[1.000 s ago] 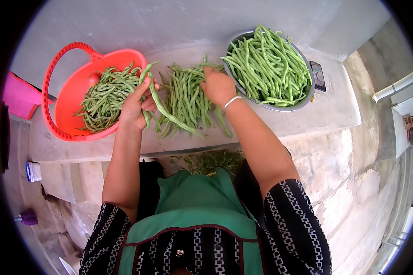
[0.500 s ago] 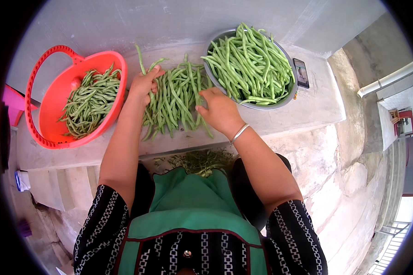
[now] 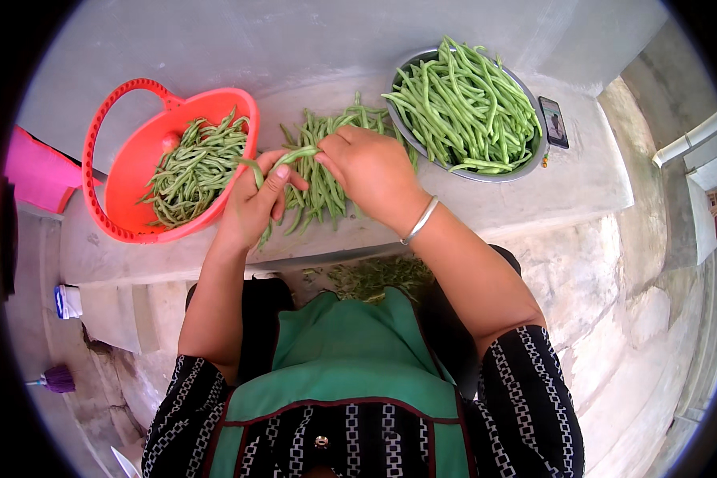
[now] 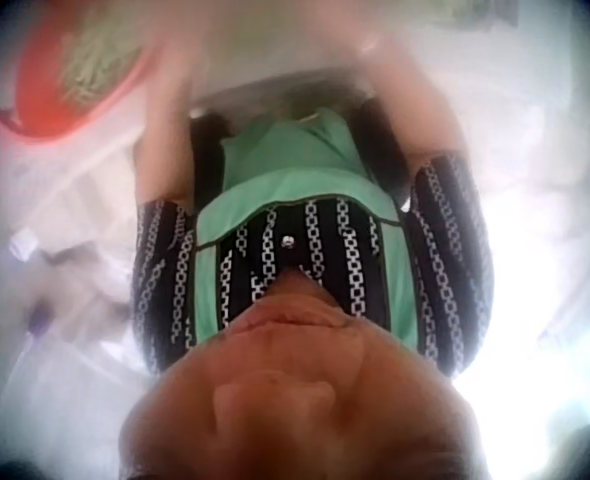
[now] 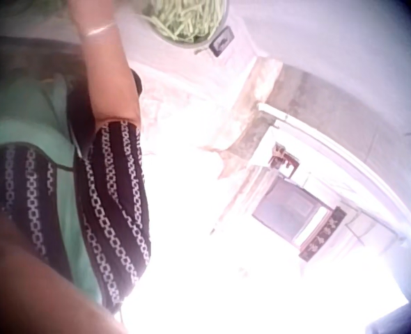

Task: The person sits and trims the ends off green beans by hand, placing the trimmed beans into a red basket and the discarded ends onto the floor. They repeatedly pick up beans from a pile on the floor and a metal bowl, snap off the tips, and sort the pieces.

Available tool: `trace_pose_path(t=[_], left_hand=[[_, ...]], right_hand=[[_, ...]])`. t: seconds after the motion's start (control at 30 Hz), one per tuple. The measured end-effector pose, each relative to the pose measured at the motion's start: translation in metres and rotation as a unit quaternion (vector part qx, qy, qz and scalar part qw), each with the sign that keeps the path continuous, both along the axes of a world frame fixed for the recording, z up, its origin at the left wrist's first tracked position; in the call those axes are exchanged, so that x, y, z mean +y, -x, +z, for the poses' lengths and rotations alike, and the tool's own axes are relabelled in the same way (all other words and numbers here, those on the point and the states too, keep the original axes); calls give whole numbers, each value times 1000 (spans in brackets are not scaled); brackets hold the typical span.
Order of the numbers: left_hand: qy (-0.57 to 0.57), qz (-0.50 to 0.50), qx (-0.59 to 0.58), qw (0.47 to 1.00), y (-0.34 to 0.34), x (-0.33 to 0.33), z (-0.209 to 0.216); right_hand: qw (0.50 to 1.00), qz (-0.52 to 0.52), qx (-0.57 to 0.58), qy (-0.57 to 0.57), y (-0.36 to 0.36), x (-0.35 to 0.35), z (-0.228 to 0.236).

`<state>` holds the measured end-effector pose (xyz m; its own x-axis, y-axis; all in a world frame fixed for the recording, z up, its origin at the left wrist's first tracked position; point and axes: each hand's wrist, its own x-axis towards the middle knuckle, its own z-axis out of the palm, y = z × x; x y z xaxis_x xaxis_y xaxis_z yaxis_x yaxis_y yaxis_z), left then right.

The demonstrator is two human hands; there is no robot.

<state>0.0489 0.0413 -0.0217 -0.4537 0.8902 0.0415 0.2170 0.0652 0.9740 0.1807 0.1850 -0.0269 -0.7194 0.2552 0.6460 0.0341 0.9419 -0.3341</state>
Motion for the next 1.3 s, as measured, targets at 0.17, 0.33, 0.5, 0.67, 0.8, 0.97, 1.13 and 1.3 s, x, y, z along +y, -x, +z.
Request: trace_pose_path(t=[0.17, 0.33, 0.5, 0.67, 0.8, 0.97, 1.13, 1.3], left_hand=[[3, -54, 328, 943, 11, -11, 4], [61, -146, 124, 980, 1, -11, 8], [-70, 6, -141, 988, 15, -5, 3], [-213, 145, -148, 955, 49, -8, 11], [-201, 145, -94, 964, 40, -8, 13], [-196, 128, -77, 969, 33, 0, 3], [-200, 144, -106, 963, 29, 0, 5], [-149, 120, -88, 978, 6, 4, -4]], right_hand=[[996, 54, -62, -44, -16, -9, 17], [992, 108, 9, 62, -17, -18, 24], [978, 132, -63, 150, -18, -14, 23], [918, 234, -297, 120, -47, 0, 7], [949, 83, -176, 248, -34, -7, 24], [949, 161, -116, 246, -17, -11, 2], [975, 81, -47, 202, -18, -8, 3], [928, -28, 118, 352, -10, 20, -5]])
